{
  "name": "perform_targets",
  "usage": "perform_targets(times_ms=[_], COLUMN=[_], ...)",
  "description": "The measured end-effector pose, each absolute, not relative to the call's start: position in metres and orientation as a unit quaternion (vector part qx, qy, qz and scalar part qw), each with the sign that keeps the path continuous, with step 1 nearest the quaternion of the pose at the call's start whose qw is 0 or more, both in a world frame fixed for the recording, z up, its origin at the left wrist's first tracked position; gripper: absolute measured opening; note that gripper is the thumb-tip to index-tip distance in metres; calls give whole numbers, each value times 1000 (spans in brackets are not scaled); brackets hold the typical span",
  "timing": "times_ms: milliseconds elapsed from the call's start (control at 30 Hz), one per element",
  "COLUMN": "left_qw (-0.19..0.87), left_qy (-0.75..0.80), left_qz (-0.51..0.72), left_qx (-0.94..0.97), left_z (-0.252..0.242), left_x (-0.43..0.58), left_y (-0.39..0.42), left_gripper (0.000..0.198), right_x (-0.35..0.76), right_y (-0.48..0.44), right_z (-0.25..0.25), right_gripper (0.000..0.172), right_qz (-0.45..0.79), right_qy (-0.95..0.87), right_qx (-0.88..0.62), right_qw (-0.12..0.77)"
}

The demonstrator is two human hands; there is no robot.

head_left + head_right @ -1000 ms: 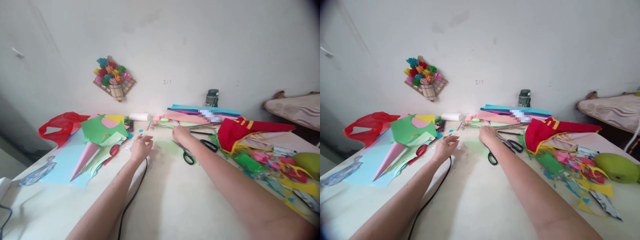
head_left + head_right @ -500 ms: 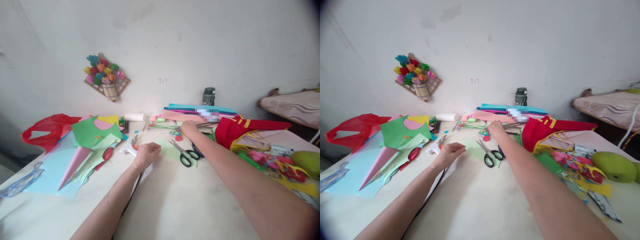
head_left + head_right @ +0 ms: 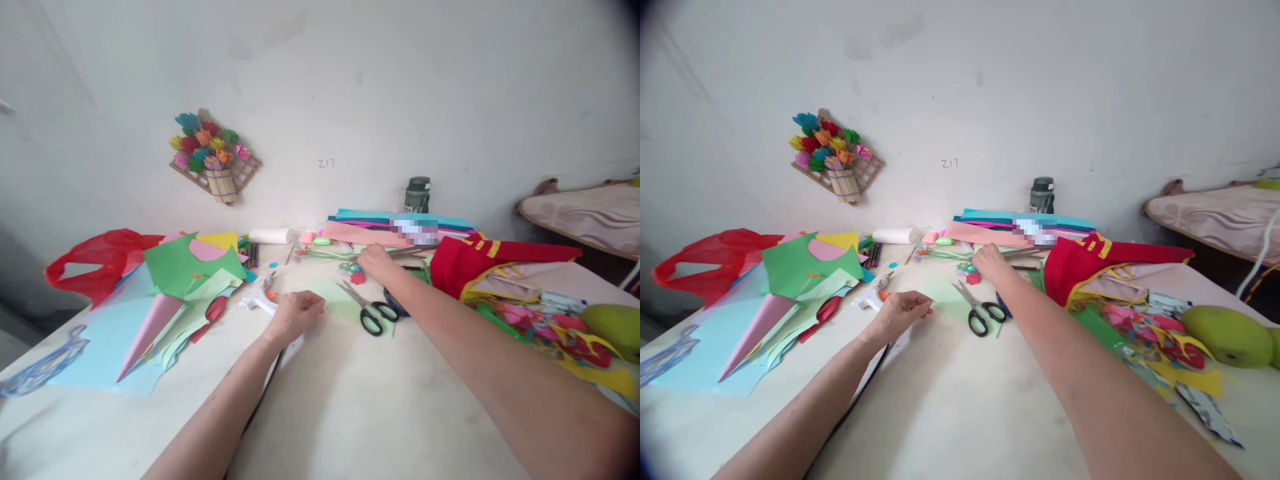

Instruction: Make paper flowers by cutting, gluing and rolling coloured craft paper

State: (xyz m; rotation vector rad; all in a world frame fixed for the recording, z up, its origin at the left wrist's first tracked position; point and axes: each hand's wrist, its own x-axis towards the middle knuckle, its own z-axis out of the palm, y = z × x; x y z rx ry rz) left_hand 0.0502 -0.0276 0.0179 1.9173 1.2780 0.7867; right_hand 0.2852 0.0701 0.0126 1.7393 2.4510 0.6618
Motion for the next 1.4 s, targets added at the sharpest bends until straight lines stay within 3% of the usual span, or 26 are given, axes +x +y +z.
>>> perform_targets(times_ms=[800, 1200, 1400], left_qw=[335, 455, 357], left_qy=[485, 486, 505], left_qz=[299, 351, 334], left_qx=[750, 658, 712], left_z=[16, 27, 22], left_x=[53, 57, 63], left_y=[-25, -28, 2], left_gripper=[31, 30, 31], right_x=[274, 258, 266], right_y=[51, 47, 48], right_z=[25, 24, 16], right_gripper=[27, 28, 25], right_qz=[198, 197, 150], right_qy=[792, 791, 794], right_qx=[578, 578, 587], right_qw=[4, -39, -45])
